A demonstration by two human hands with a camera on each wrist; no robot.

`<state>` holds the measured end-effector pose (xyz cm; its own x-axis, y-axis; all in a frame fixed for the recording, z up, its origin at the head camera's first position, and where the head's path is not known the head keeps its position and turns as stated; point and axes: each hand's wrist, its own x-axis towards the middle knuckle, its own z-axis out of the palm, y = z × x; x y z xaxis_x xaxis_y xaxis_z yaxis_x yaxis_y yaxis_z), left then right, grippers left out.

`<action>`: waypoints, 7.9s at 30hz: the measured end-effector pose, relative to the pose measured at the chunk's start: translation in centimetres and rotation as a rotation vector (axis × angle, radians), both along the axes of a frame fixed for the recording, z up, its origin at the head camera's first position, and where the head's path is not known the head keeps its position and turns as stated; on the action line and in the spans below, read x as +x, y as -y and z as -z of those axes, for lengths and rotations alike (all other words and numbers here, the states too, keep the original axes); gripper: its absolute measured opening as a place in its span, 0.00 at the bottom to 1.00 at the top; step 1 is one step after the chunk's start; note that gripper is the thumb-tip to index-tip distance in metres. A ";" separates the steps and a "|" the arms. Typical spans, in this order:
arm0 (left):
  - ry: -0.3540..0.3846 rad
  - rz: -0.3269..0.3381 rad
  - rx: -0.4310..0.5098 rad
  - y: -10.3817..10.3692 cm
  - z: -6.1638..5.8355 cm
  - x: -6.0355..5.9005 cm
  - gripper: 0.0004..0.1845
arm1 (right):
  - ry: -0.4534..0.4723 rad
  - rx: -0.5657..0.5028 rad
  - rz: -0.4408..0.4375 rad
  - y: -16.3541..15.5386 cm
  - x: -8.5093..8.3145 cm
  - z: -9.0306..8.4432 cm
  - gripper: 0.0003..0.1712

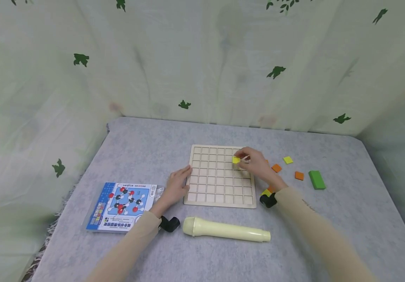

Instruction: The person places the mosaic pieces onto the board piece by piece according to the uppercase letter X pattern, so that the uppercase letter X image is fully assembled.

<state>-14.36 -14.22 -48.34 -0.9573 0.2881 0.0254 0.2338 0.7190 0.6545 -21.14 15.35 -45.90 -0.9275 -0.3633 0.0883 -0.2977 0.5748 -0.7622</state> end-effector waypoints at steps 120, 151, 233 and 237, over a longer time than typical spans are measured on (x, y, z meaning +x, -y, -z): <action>0.058 -0.044 -0.056 -0.4 -0.2 -0.1 0.30 | -0.010 0.000 0.239 -7.0 -1.8 0.8 0.13; 0.051 -0.034 -0.051 -0.4 -0.3 0.0 0.30 | 0.122 0.208 0.409 -13.7 -0.3 2.8 0.17; 0.072 -0.049 -0.074 -0.5 -0.4 0.0 0.30 | 0.193 0.206 0.259 -11.1 1.7 1.3 0.20; 0.069 -0.049 -0.083 -0.5 -0.4 0.0 0.31 | 0.175 0.241 0.240 -11.1 1.7 1.6 0.19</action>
